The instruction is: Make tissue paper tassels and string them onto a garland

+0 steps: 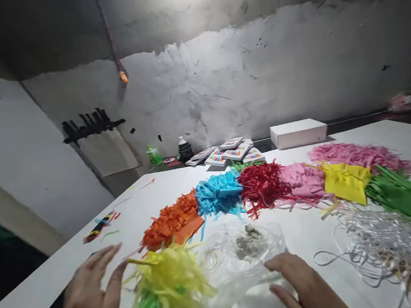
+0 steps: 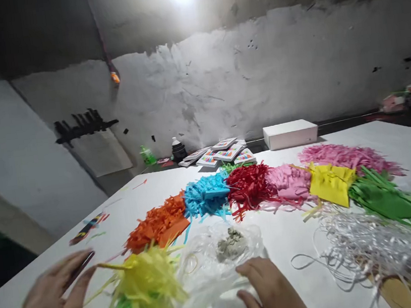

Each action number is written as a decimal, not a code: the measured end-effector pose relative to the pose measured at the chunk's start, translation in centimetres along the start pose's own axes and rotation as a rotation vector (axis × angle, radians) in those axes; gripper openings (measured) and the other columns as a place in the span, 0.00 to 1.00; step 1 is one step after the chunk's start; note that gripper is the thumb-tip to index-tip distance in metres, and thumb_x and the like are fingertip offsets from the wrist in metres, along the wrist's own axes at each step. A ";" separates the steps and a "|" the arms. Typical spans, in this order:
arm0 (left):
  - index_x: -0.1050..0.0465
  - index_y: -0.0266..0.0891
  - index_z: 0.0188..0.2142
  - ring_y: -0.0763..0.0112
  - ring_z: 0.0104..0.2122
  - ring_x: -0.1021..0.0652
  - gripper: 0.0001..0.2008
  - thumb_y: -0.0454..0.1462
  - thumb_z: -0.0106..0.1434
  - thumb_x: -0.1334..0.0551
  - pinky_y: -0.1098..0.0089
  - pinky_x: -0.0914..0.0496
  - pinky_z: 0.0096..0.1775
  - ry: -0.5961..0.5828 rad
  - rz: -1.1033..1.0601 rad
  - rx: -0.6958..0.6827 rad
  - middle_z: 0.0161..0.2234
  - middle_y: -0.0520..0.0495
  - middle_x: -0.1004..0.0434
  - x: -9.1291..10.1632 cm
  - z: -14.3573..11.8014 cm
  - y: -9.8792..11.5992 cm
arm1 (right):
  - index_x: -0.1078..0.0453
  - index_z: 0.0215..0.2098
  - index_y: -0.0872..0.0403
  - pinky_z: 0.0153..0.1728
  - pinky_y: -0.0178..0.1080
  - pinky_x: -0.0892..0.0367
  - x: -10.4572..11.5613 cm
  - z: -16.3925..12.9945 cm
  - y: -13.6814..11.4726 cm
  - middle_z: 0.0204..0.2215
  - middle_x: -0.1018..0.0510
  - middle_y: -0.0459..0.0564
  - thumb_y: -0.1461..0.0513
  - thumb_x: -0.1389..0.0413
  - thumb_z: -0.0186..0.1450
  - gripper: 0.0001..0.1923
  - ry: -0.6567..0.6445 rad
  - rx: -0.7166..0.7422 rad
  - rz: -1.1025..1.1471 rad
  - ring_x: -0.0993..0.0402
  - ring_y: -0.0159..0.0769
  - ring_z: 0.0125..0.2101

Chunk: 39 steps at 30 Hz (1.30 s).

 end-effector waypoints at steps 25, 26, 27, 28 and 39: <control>0.30 0.38 0.53 0.60 0.47 0.23 0.15 0.41 0.70 0.39 0.55 0.25 0.48 -0.868 -0.326 -0.604 0.53 0.42 0.27 -42.4 0.9 37.2 | 0.31 0.52 0.55 0.47 0.49 0.28 9.4 5.4 31.1 0.50 0.25 0.52 0.57 0.43 0.70 0.15 -0.002 -0.513 -0.414 0.25 0.40 0.46; 0.30 0.38 0.53 0.60 0.47 0.23 0.15 0.41 0.70 0.39 0.55 0.25 0.47 -0.844 -0.353 -0.553 0.53 0.42 0.27 -41.9 2.3 37.0 | 0.31 0.54 0.55 0.52 0.53 0.31 10.4 5.5 30.2 0.53 0.27 0.55 0.59 0.45 0.71 0.15 0.068 -0.484 -0.416 0.28 0.43 0.51; 0.30 0.38 0.53 0.60 0.47 0.22 0.15 0.41 0.70 0.38 0.55 0.25 0.47 -0.817 -0.384 -0.496 0.52 0.42 0.27 -41.3 3.7 36.7 | 0.32 0.55 0.57 0.56 0.57 0.36 11.2 5.7 28.9 0.55 0.29 0.58 0.61 0.48 0.73 0.15 0.123 -0.442 -0.411 0.32 0.46 0.55; 0.30 0.37 0.53 0.60 0.46 0.22 0.15 0.41 0.70 0.38 0.55 0.25 0.47 -0.787 -0.419 -0.435 0.52 0.42 0.26 -40.6 5.2 36.3 | 0.32 0.56 0.58 0.59 0.59 0.41 11.4 6.0 27.1 0.57 0.30 0.61 0.63 0.52 0.74 0.15 0.151 -0.383 -0.394 0.35 0.49 0.58; 0.23 0.32 0.44 0.68 0.35 0.21 0.10 0.27 0.65 0.40 0.67 0.27 0.42 -0.538 -0.913 0.030 0.35 0.46 0.20 -28.4 11.9 29.9 | 0.29 0.46 0.57 0.35 0.39 0.25 -8.4 9.3 5.8 0.39 0.23 0.48 0.56 0.43 0.70 0.12 -0.368 0.126 -0.096 0.24 0.32 0.34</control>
Point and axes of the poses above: each hand's wrist, its own z-axis towards the middle knuckle, its own x-axis out of the back of the hand, y = z × x, the point moved 7 cm from there along z, towards the middle knuckle
